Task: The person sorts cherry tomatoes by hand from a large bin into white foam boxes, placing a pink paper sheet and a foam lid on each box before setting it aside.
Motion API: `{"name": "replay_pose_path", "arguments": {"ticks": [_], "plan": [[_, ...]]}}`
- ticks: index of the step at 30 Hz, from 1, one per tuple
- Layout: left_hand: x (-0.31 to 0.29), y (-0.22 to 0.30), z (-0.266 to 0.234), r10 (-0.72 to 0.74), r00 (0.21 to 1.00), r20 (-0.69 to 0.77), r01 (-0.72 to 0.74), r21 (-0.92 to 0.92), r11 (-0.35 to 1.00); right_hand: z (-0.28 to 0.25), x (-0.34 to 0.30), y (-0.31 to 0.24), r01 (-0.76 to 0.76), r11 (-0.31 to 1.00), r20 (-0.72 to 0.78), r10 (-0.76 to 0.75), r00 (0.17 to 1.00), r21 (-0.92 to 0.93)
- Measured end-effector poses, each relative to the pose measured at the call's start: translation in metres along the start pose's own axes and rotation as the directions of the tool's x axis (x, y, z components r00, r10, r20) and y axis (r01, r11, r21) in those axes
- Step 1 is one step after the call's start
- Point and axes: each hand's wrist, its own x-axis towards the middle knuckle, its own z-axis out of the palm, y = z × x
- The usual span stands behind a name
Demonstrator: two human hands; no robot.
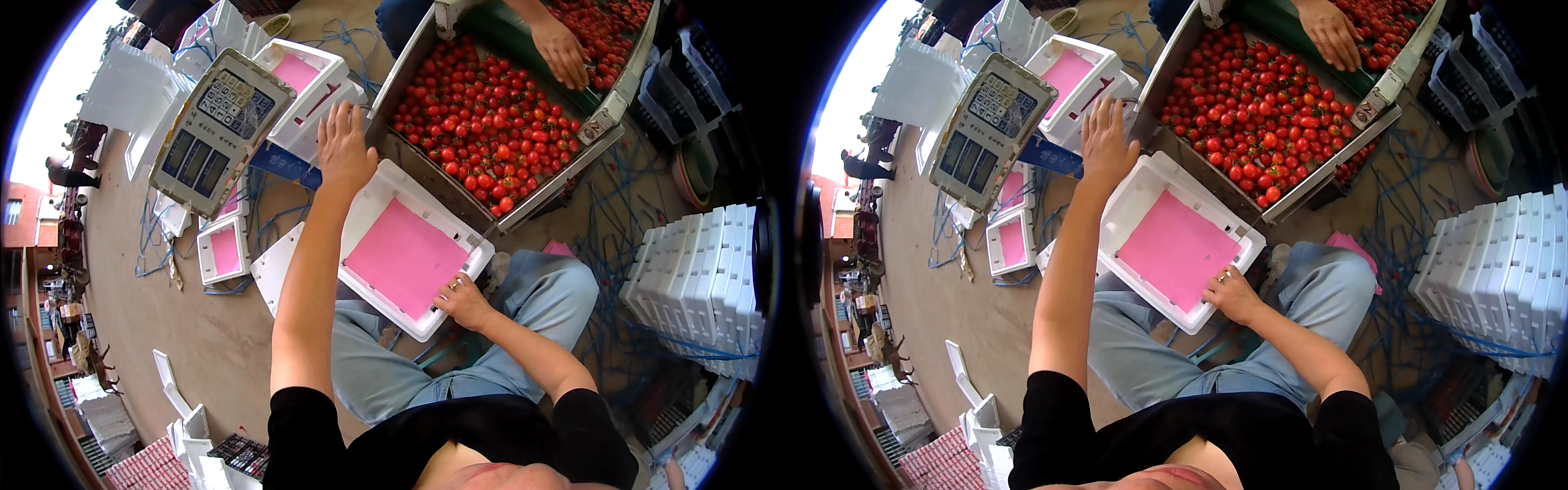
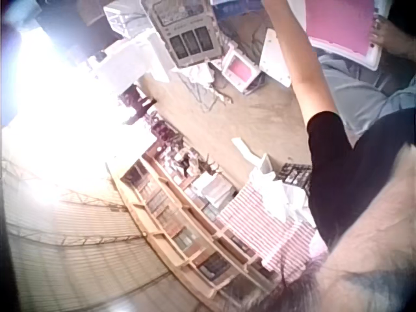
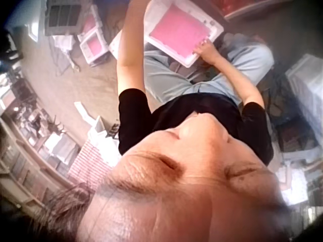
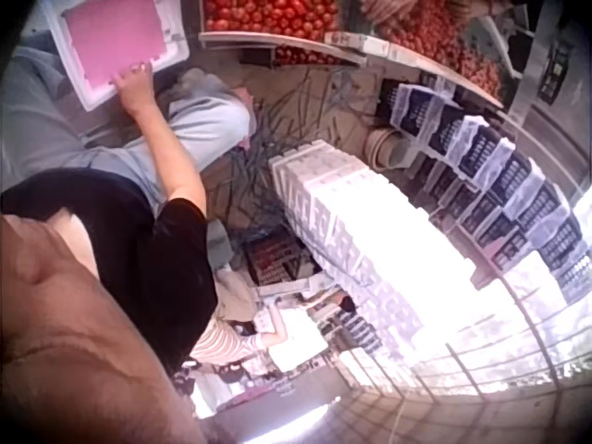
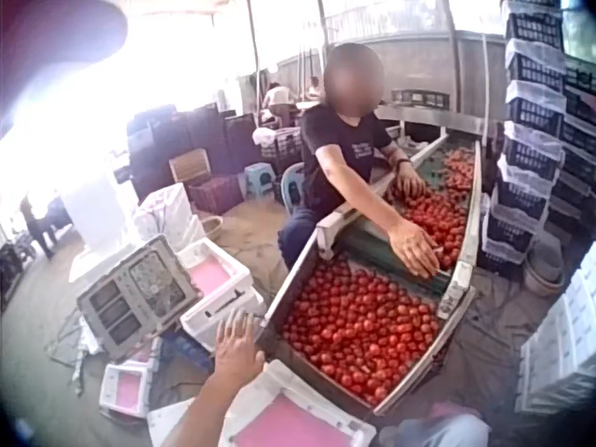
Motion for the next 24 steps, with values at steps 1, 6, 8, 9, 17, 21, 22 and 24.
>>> {"name": "replay_pose_path", "arguments": {"ticks": [1, 6, 8, 9, 17, 21, 22, 24], "plan": [[0.017, 0.001, 0.007, 0.037, 0.999, 0.011, -0.038, 0.140, 0.989, 0.001, 0.006, -0.001, -0.012, 1.000, 0.005, 0.012, 1.000, 0.001], [0.049, 0.009, 0.036, -0.151, 0.933, 0.327, 0.060, 0.273, 0.960, 0.001, 0.013, 0.010, -0.078, 0.997, 0.012, 0.078, 0.997, -0.025], [0.040, 0.004, 0.047, -0.156, 0.958, 0.242, 0.090, 0.261, 0.961, 0.007, 0.012, 0.011, -0.102, 0.995, -0.010, 0.102, 0.995, 0.002], [0.032, 0.002, 0.051, -0.187, 0.952, 0.240, 0.128, 0.240, 0.962, 0.007, 0.011, 0.010, -0.109, 0.994, -0.001, 0.109, 0.994, 0.007], [-0.054, -0.035, 0.092, -0.359, 0.868, 0.343, 0.390, -0.025, 0.920, 0.010, 0.026, 0.005, -0.119, 0.992, -0.021, 0.120, 0.993, 0.037], [-0.055, -0.045, 0.111, -0.367, 0.851, 0.376, 0.447, -0.153, 0.881, 0.008, 0.028, 0.003, -0.152, 0.987, 0.032, 0.151, 0.988, 0.041], [-0.054, -0.044, 0.113, -0.386, 0.833, 0.396, 0.476, -0.158, 0.865, 0.006, 0.028, 0.003, -0.162, 0.986, 0.063, 0.159, 0.985, 0.042], [-0.055, -0.046, 0.115, -0.408, 0.814, 0.413, 0.503, -0.151, 0.851, -0.007, 0.037, -0.003, -0.155, 0.987, 0.073, 0.151, 0.986, 0.040]]}}
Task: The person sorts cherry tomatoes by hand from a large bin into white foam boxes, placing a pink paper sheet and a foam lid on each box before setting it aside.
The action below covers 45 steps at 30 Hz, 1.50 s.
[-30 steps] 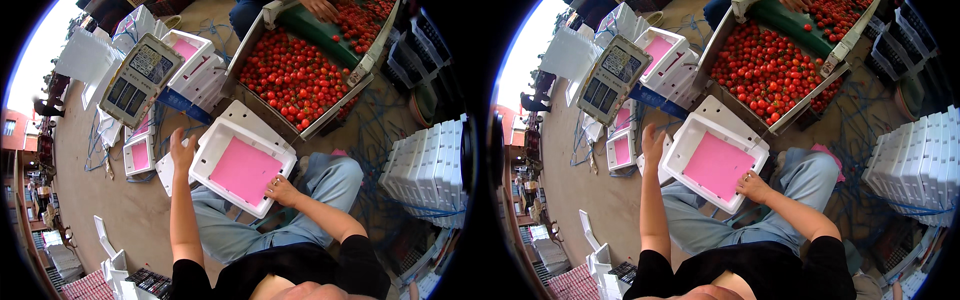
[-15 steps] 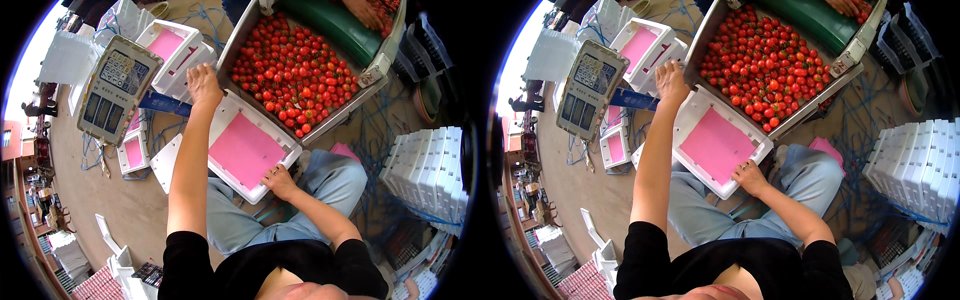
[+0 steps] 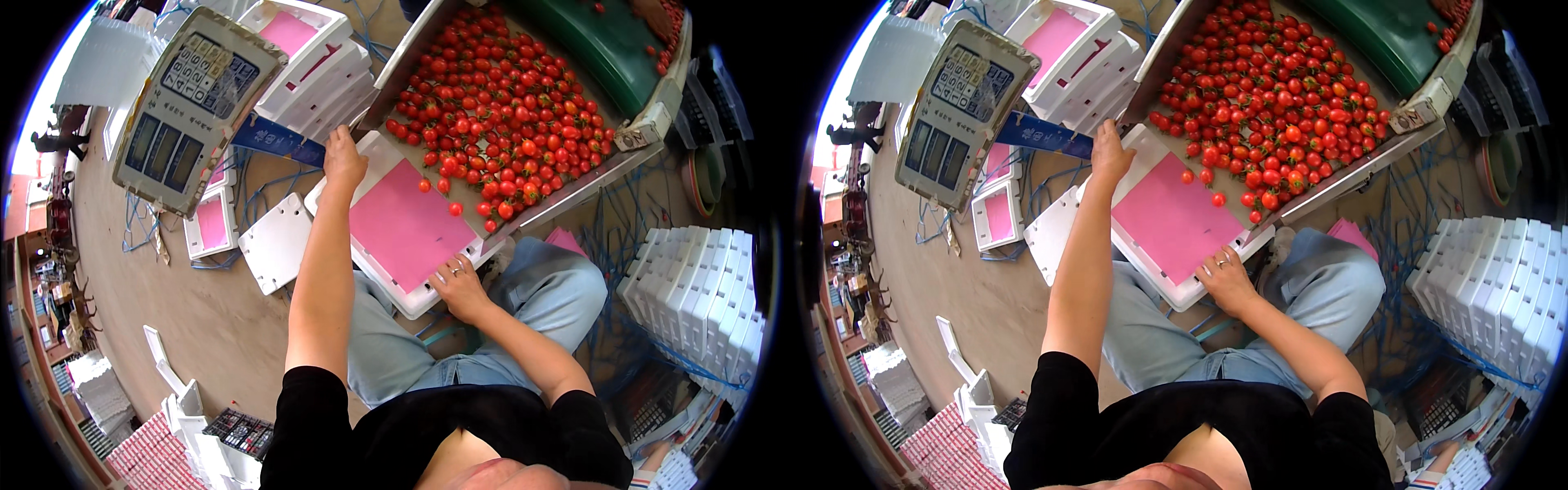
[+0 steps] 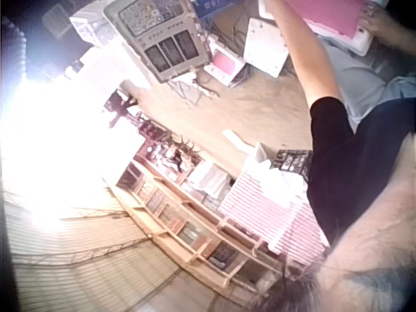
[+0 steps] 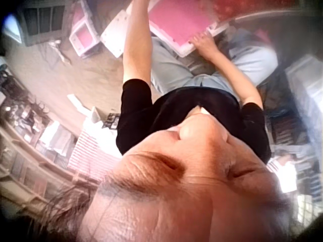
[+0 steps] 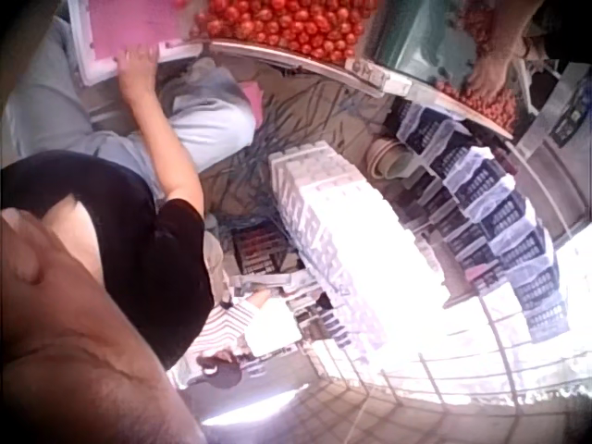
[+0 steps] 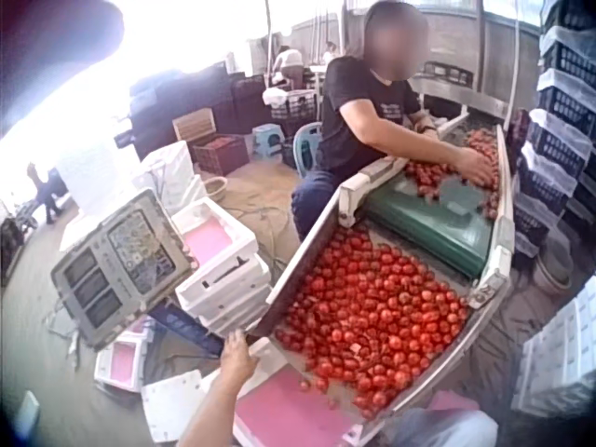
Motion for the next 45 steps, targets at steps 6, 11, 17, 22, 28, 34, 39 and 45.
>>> {"name": "replay_pose_path", "arguments": {"ticks": [6, 11, 17, 22, 28, 34, 39, 45], "plan": [[-0.001, -0.008, 0.002, 0.084, 0.989, -0.126, -0.081, 0.024, 0.996, -0.105, 0.031, -0.003, 0.201, 0.973, -0.100, -0.191, 0.977, 0.109], [0.004, -0.014, 0.001, 0.072, 0.993, -0.096, -0.071, 0.011, 0.997, -0.179, 0.079, 0.066, -0.321, 0.854, -0.107, 0.305, 0.946, -0.408], [0.004, -0.011, 0.001, 0.064, 0.994, -0.085, -0.065, -0.011, 0.998, -0.159, 0.092, 0.089, -0.552, 0.705, 0.053, 0.637, 0.769, -0.446], [0.006, -0.002, -0.002, 0.000, 0.998, -0.055, -0.002, -0.046, 0.999, -0.132, 0.101, 0.083, -0.558, 0.763, 0.158, 0.626, 0.764, -0.325], [0.009, -0.006, -0.003, -0.022, 0.999, -0.031, 0.020, -0.067, 0.998, -0.106, 0.118, 0.057, -0.350, 0.933, 0.266, 0.360, 0.894, -0.085], [0.007, 0.007, -0.009, -0.081, 0.997, -0.008, 0.081, -0.052, 0.995, -0.126, 0.154, 0.091, -0.279, 0.951, -0.221, 0.246, 0.944, -0.132], [0.008, 0.002, -0.009, -0.039, 0.999, -0.025, 0.038, -0.069, 0.997, -0.117, 0.161, 0.115, -0.586, 0.724, -0.129, 0.584, 0.802, -0.363], [0.009, -0.002, -0.012, -0.006, 1.000, -0.006, 0.005, -0.105, 0.995, -0.091, 0.159, 0.084, -0.417, 0.833, 0.079, 0.474, 0.877, -0.364]]}}
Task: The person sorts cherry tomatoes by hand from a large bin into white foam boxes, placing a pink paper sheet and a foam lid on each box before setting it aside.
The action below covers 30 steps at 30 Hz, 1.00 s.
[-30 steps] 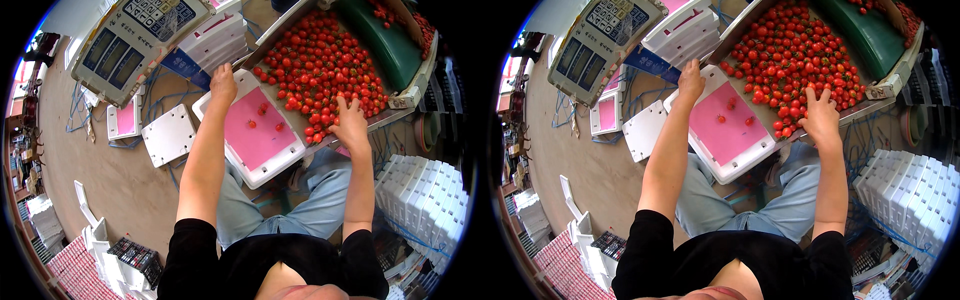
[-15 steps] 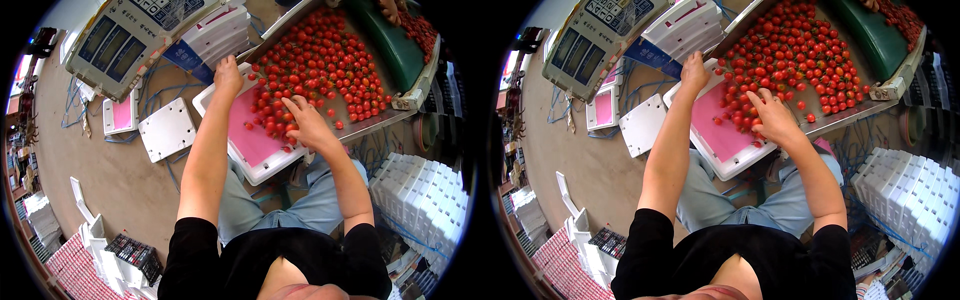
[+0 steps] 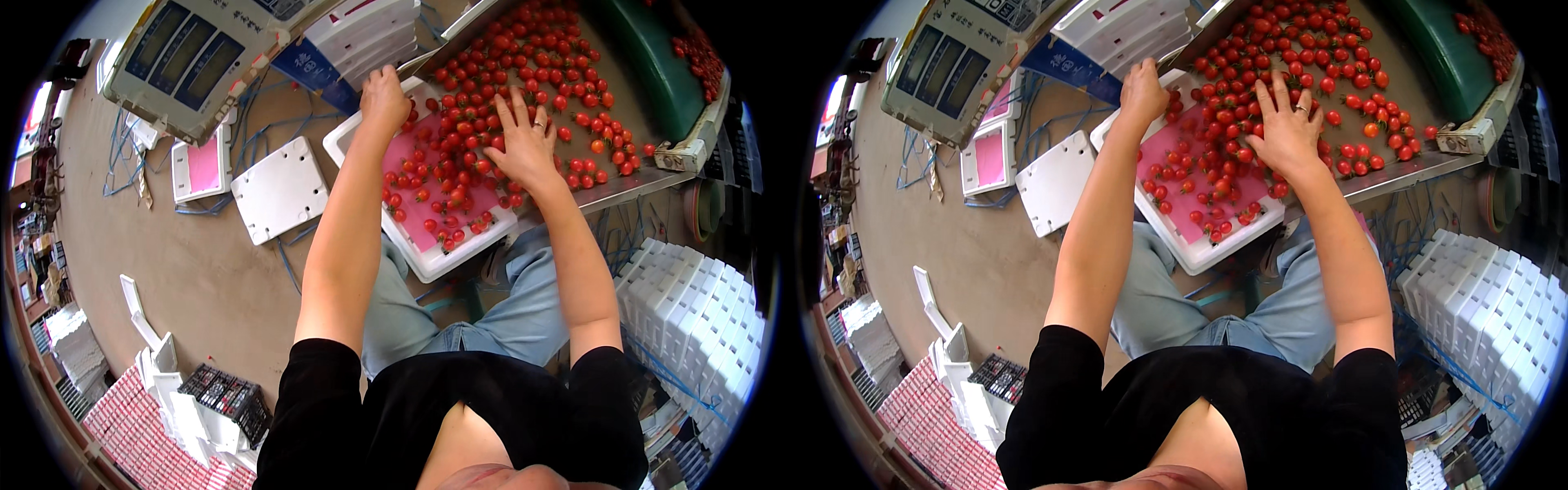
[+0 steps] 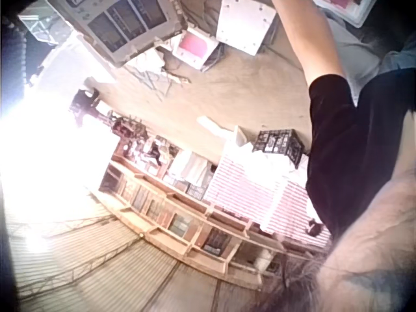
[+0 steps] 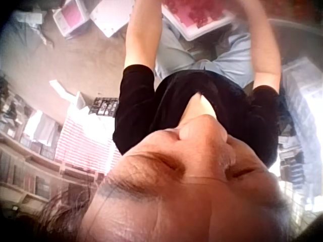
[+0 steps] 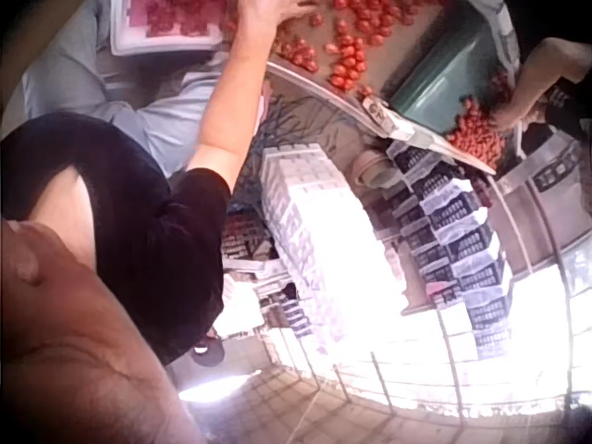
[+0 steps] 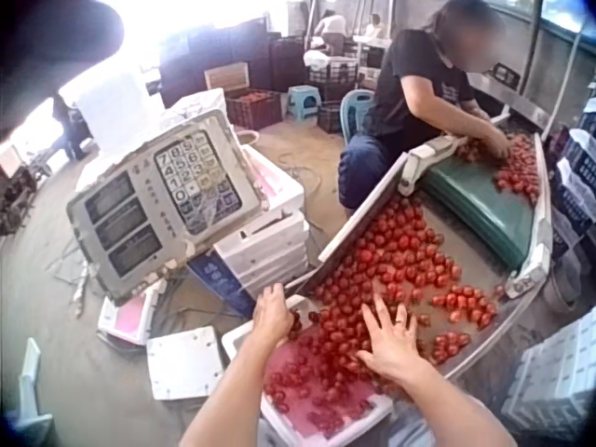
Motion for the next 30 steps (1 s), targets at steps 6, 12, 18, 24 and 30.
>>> {"name": "replay_pose_path", "arguments": {"ticks": [6, 12, 18, 24, 30], "plan": [[-0.001, 0.002, -0.005, -0.032, 0.999, 0.010, 0.032, 0.019, 0.999, -0.016, -0.014, -0.023, 0.256, 0.895, 0.154, -0.330, 0.931, 0.366], [0.003, 0.001, -0.007, -0.028, 0.998, 0.053, 0.025, 0.060, 0.998, -0.005, 0.031, 0.016, 0.145, 0.980, -0.380, -0.085, 0.921, 0.134], [0.004, -0.002, -0.009, 0.029, 0.999, 0.040, -0.031, 0.040, 0.999, 0.014, 0.048, 0.024, -0.045, 0.999, -0.308, 0.051, 0.950, 0.026], [0.001, -0.008, -0.015, 0.017, 1.000, 0.021, -0.017, 0.008, 1.000, 0.006, 0.018, -0.029, 0.100, 0.981, -0.040, -0.094, 0.995, 0.167], [-0.002, 0.010, -0.025, -0.032, 0.999, 0.004, 0.032, 0.025, 0.999, 0.003, 0.056, -0.051, 0.262, 0.956, -0.478, -0.172, 0.861, 0.128]]}}
